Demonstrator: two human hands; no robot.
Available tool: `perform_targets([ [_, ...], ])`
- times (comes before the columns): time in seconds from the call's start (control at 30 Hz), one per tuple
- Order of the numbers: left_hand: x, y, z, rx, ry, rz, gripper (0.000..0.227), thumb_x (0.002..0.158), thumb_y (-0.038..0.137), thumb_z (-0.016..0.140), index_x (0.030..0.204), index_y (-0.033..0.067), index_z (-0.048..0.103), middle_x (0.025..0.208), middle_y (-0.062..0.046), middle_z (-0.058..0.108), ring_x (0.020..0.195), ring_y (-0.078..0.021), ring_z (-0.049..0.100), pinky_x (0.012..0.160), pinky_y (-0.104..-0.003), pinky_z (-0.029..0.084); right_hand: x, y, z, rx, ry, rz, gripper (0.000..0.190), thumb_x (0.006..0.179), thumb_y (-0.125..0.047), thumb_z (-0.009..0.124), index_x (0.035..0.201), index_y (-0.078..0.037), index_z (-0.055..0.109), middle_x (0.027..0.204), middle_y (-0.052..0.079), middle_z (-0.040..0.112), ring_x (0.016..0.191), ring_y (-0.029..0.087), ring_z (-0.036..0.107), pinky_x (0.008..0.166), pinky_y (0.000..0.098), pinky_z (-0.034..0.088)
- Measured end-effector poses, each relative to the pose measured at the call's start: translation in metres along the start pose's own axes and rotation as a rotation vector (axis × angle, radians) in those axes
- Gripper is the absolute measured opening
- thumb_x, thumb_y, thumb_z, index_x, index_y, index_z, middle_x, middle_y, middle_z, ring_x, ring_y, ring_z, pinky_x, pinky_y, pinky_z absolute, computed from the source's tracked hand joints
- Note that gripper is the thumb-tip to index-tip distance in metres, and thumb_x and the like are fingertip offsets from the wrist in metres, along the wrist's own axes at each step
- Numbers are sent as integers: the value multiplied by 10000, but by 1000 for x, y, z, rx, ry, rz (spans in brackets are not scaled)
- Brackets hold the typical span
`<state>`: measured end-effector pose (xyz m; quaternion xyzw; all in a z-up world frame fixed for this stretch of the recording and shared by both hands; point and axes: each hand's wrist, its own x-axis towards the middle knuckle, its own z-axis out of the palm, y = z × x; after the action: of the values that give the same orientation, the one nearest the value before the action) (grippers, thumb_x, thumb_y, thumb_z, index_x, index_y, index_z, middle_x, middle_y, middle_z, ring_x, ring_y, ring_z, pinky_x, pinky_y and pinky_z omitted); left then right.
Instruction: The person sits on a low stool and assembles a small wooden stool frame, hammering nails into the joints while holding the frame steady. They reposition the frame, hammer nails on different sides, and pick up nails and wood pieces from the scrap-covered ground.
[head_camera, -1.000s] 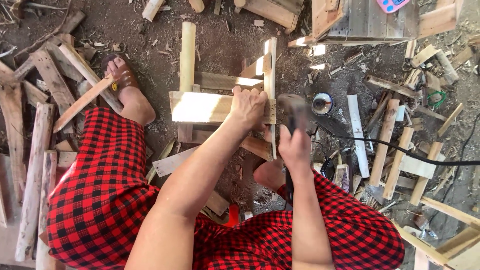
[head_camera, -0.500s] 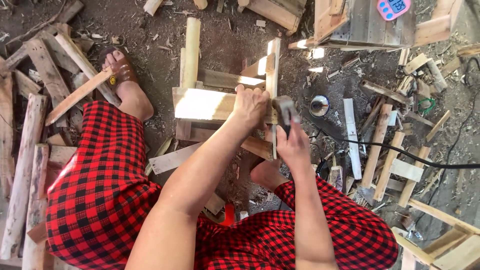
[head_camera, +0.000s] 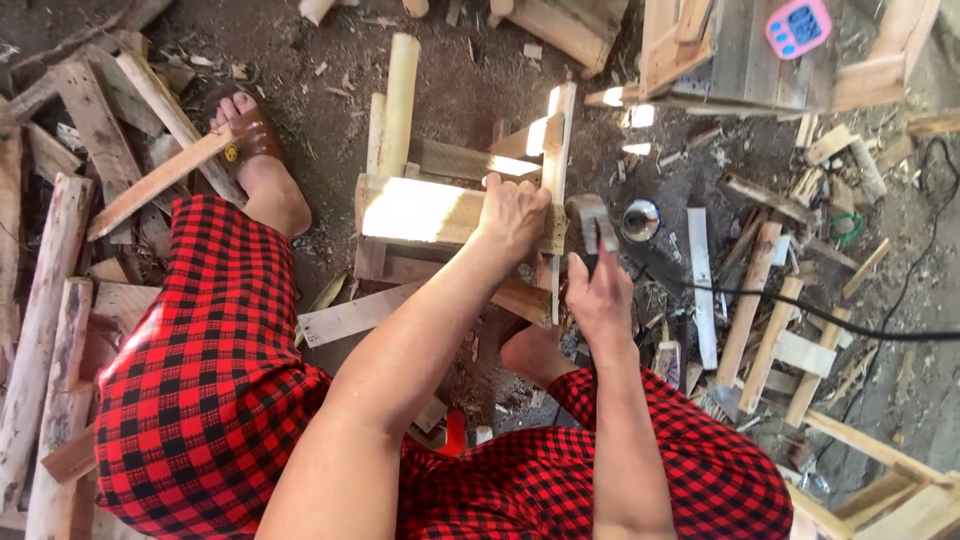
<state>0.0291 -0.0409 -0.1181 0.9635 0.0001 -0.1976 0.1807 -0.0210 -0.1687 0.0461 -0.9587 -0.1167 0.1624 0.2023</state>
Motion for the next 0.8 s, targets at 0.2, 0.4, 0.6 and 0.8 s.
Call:
perform_targets([
  [0.2,-57,0,-75,-13,-14,11,774,513,600,812,1103,176,547,994,-37,624,885,-257,632,841,-522,341,-16,-37,-27,97,74,-119,321,962,-194,442,1253,-63,403,738,199,559,539,281,556,483,398,498],
  [0.4,-22,2,-25,-35,60,-28,473,697,465,695,1068,198,576,965,-17,630,864,-247,635,833,-515,331,-4,-11,-8,65,25,-85,342,939,-220,464,1221,-29,432,742,236,580,568,335,609,492,464,521],
  [0.6,-64,-1,-87,-22,-19,11,787,510,586,829,1116,171,549,1005,-45,632,885,-260,635,848,-511,341,-25,-18,-21,147,216,-164,430,926,-242,500,1289,-26,421,741,178,582,562,280,598,477,379,497],
  [0.8,-32,1,-41,-22,-11,3,763,538,571,822,1122,163,549,1004,-43,622,899,-264,631,858,-513,338,-11,-17,-14,154,136,-82,259,906,-254,487,1060,-52,537,690,167,586,567,277,573,482,384,479],
])
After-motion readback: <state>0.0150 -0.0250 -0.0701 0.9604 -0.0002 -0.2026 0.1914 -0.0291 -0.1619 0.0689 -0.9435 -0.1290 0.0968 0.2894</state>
